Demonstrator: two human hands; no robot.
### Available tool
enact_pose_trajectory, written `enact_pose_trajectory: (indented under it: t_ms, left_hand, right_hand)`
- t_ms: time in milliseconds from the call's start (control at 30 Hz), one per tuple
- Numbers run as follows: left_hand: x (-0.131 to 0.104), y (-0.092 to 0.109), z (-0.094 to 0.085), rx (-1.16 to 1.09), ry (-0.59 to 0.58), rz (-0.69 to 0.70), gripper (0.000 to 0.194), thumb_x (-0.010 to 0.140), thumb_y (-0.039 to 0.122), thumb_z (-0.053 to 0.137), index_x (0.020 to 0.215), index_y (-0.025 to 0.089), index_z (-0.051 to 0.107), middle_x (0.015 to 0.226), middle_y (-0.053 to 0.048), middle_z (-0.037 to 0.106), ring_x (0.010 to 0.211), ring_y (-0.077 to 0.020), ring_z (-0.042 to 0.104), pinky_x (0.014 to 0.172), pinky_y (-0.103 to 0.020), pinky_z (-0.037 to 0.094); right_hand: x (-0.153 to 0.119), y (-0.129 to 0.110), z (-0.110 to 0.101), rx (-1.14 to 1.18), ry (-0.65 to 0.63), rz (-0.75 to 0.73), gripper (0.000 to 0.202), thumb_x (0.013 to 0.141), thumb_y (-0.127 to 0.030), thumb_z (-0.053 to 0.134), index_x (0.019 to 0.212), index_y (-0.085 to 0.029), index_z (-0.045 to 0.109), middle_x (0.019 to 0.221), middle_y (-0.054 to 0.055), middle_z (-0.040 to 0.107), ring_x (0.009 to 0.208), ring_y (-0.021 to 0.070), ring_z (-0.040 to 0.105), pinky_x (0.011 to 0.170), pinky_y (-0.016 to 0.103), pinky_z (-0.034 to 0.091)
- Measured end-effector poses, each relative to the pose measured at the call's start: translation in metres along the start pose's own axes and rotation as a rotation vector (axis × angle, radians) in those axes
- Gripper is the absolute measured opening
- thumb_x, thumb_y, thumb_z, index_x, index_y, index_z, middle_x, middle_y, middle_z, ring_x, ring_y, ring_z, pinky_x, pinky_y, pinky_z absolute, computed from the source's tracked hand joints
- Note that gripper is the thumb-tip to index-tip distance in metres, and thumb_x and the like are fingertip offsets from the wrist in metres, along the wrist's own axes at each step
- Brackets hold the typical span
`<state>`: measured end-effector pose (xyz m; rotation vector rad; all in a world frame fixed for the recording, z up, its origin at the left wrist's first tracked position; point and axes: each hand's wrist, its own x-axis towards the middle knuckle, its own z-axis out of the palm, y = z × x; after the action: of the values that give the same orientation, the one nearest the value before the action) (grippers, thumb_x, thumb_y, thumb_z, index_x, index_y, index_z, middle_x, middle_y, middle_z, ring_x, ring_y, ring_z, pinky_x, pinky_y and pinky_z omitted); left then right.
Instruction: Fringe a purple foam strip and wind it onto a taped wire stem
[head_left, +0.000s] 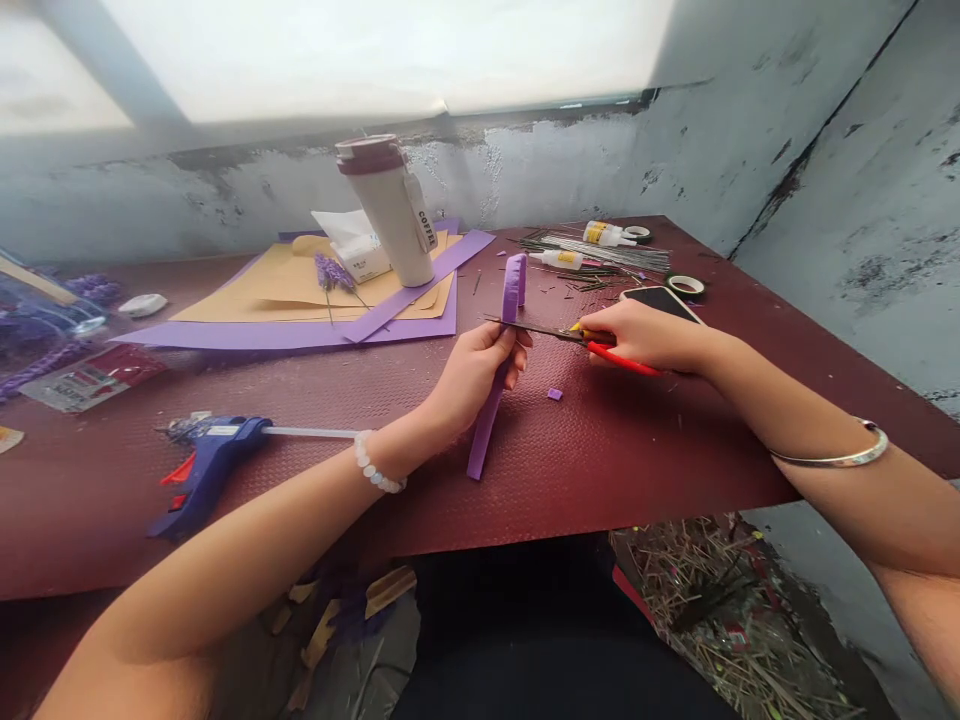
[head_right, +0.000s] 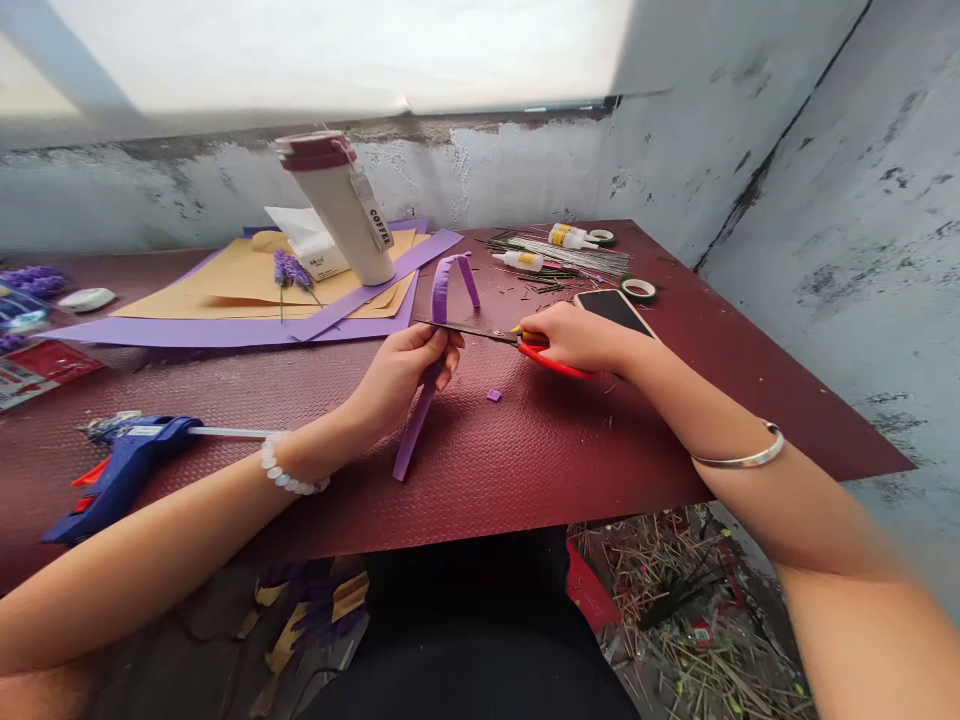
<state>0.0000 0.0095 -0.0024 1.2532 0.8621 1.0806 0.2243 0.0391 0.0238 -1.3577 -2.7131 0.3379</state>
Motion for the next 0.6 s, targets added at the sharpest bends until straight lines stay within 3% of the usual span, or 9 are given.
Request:
enact_pose_trajectory:
  t_ms: [300, 600]
  left_hand:
    - [0.0005, 0.0018, 0.0014, 0.013, 0.006, -0.054, 0.032, 0.097, 0.004, 0.041, 0.071, 0.012, 0.058, 0.052, 0.004, 0.055, 0.036, -0.0031, 0.046, 0.042, -0.016, 0.035]
    - [-0.0018, 0.0018, 0.0005, -0.004, -0.018, -0.012, 0.029, 0.096, 0.008, 0.045, 0.071, 0.013, 0.059, 0.051, 0.004, 0.055, 0.037, -0.0037, 0.046, 0.043, -0.017, 0.034]
  right_hand:
    - [-0.0049, 0.0040, -0.0042, -0.082, 0.111, -0.023, 0.019, 0.076, -0.031, 0.050, 0.064, -0.022, 0.038, 0.059, -0.001, 0.047, 0.055, 0.0117, 0.037, 0.059, 0.029, 0.030]
    - [-0.0034, 0.0041, -0.0056, 0.061, 0.019, -0.022, 0.024, 0.074, -0.029, 0.052, 0.059, -0.022, 0.034, 0.055, -0.004, 0.037, 0.055, 0.0111, 0.033, 0.057, 0.029, 0.028]
